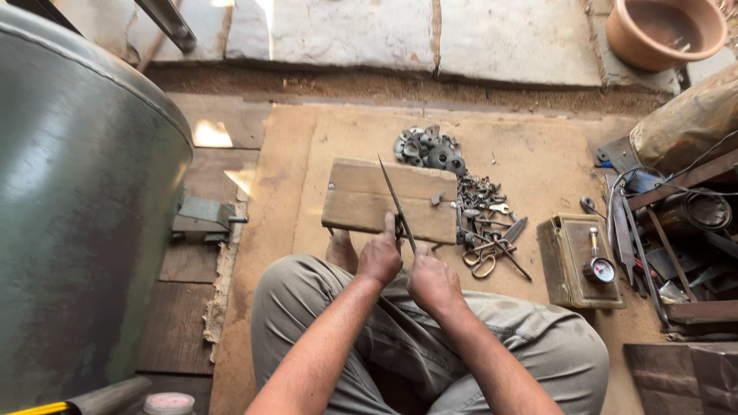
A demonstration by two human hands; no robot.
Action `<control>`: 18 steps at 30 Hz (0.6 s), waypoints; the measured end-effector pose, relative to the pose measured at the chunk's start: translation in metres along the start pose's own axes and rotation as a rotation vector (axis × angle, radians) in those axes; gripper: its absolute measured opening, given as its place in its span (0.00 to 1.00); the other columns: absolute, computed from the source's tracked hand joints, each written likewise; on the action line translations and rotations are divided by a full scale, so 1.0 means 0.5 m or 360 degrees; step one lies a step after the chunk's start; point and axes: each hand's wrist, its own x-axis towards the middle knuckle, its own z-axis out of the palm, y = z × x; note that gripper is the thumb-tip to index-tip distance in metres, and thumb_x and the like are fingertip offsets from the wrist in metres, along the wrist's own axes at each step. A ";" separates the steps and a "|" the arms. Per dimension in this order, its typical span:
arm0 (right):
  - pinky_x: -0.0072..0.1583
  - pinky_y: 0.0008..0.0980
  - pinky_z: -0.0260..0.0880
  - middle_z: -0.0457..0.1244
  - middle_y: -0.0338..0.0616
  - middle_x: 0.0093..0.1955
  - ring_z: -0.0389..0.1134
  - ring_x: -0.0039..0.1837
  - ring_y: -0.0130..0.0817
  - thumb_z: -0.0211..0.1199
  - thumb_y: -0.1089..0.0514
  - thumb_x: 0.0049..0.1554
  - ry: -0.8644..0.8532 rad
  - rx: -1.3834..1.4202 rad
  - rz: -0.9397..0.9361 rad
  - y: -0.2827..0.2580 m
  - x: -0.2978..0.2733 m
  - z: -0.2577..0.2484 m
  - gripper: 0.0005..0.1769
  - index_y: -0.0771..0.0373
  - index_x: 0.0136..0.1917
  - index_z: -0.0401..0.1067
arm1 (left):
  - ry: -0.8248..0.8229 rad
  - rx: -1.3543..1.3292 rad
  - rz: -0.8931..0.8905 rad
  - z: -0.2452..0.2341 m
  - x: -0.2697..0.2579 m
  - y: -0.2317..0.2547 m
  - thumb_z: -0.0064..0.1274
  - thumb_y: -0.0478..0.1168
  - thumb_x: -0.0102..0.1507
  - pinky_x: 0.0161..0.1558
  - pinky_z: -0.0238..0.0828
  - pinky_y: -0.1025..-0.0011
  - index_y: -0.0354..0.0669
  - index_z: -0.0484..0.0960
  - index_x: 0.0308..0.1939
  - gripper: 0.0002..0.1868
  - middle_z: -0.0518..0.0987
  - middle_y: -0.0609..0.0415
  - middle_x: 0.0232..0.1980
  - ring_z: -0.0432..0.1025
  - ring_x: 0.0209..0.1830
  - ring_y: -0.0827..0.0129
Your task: The person holds a circular metal automotive part or valve guide by hand against a wooden block, manipulating internal pins and components with a large metal blade.
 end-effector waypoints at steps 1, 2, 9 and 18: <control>0.54 0.58 0.72 0.70 0.64 0.45 0.73 0.50 0.63 0.48 0.61 0.60 0.0037 0.0000 -0.0032 0.000 0.006 0.004 0.11 0.69 0.54 0.64 | 0.0003 -0.0001 0.0007 0.002 0.002 -0.003 0.49 0.43 0.66 0.44 0.72 0.44 0.39 0.52 0.79 0.39 0.81 0.32 0.41 0.76 0.39 0.37; 0.53 0.59 0.72 0.70 0.64 0.45 0.72 0.50 0.63 0.49 0.61 0.58 0.0057 -0.0005 -0.0058 0.003 0.010 0.008 0.11 0.68 0.53 0.64 | 0.0029 -0.0010 0.0010 0.008 0.000 -0.007 0.50 0.43 0.66 0.44 0.72 0.44 0.39 0.53 0.78 0.39 0.81 0.32 0.41 0.77 0.39 0.37; 0.55 0.58 0.72 0.70 0.67 0.44 0.73 0.51 0.64 0.48 0.61 0.61 -0.0061 0.0098 -0.0020 0.008 0.068 0.007 0.13 0.71 0.55 0.64 | 0.0029 0.0084 0.0020 0.015 -0.004 -0.010 0.49 0.40 0.66 0.43 0.75 0.49 0.36 0.50 0.80 0.41 0.82 0.32 0.37 0.79 0.36 0.41; 0.54 0.57 0.71 0.68 0.66 0.46 0.72 0.51 0.62 0.52 0.50 0.64 -0.0130 0.0515 -0.0067 0.061 0.084 -0.024 0.19 0.68 0.57 0.65 | 0.0144 0.0047 -0.0003 -0.006 0.000 0.001 0.52 0.45 0.67 0.43 0.73 0.46 0.47 0.53 0.80 0.39 0.82 0.33 0.39 0.78 0.39 0.39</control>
